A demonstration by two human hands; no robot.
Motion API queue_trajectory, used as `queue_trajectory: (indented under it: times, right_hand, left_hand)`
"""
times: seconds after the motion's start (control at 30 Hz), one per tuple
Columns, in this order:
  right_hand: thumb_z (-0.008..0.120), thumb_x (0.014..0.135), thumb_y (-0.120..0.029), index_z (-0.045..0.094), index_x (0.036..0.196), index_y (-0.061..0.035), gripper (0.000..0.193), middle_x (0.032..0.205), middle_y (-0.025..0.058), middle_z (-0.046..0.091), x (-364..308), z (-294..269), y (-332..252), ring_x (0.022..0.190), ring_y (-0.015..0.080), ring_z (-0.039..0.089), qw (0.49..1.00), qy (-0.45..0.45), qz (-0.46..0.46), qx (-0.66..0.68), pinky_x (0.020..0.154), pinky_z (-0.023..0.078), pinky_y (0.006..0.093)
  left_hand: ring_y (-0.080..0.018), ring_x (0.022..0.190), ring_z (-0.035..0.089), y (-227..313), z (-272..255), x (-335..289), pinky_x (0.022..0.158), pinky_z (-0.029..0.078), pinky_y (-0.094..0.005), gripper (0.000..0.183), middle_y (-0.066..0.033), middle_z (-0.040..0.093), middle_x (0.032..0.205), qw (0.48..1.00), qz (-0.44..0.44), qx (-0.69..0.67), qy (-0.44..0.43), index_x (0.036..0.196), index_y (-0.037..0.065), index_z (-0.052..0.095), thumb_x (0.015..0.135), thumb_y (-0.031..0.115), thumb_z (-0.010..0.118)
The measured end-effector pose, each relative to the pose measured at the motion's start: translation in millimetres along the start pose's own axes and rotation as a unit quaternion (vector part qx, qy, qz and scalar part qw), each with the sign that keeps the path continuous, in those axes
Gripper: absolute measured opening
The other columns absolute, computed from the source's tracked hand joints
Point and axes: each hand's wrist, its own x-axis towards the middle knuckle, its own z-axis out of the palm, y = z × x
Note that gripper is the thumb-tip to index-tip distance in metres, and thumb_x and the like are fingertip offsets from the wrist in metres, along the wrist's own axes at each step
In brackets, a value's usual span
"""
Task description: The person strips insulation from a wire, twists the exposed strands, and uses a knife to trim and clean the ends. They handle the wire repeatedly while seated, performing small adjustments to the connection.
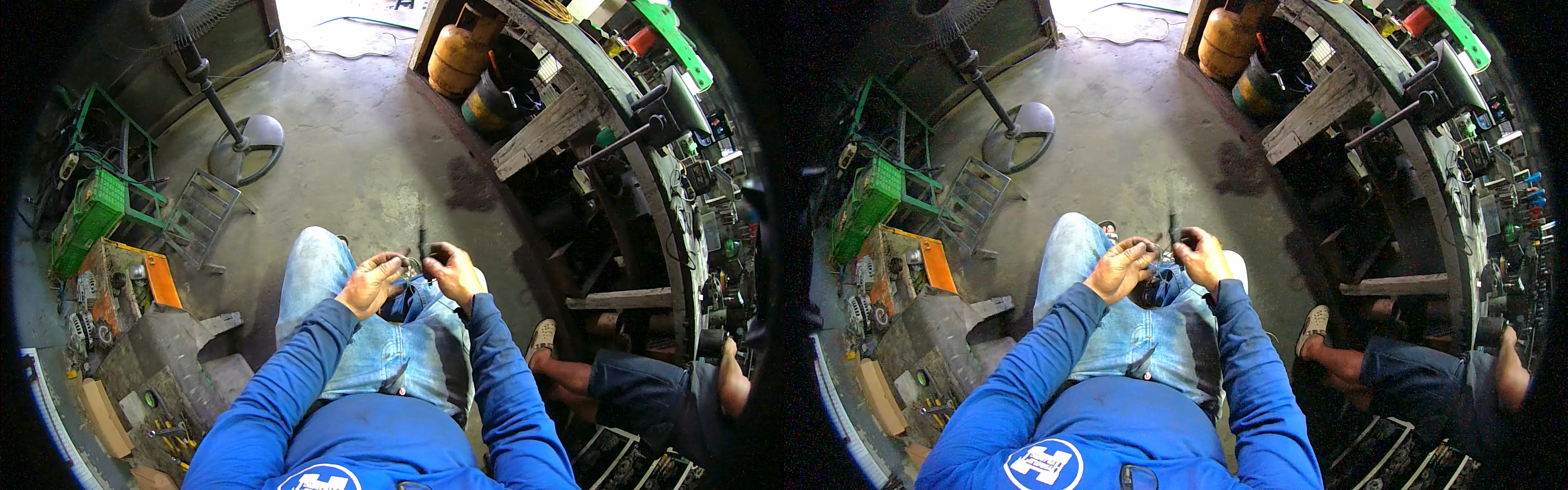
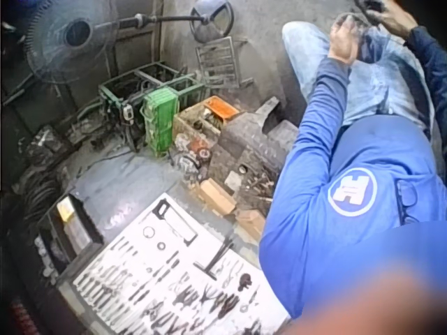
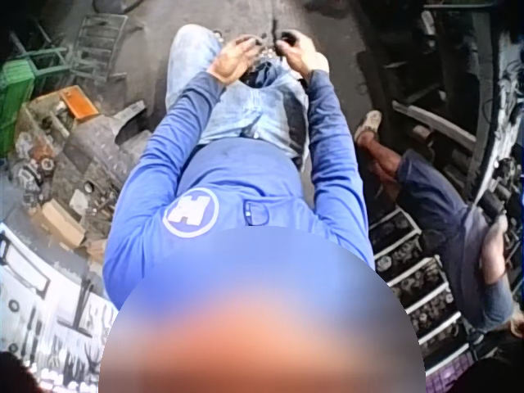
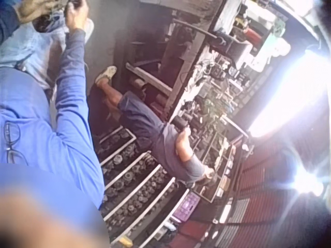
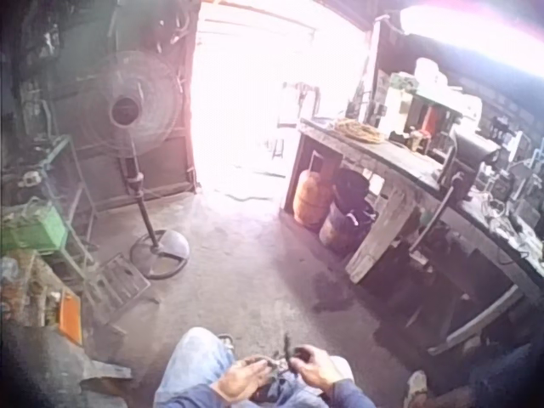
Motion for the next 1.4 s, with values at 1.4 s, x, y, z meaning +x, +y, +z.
queue_trajectory:
  times: [1.4]
  right_hand:
    - [0.051,0.101,-0.014,0.055,0.119,-0.0024,0.021,0.094,0.0107,0.066,5.1,-4.9,-16.0,0.082,0.0254,0.069,0.912,-0.023,0.119,0.391,0.071,0.060,0.0451]
  left_hand:
    - [-0.0201,0.090,0.069,-2.7,3.6,0.5,0.078,0.057,-0.0313,0.041,-0.0132,0.065,0.097,0.872,0.123,0.431,0.196,0.108,-0.003,0.047,0.081,0.005,0.076]
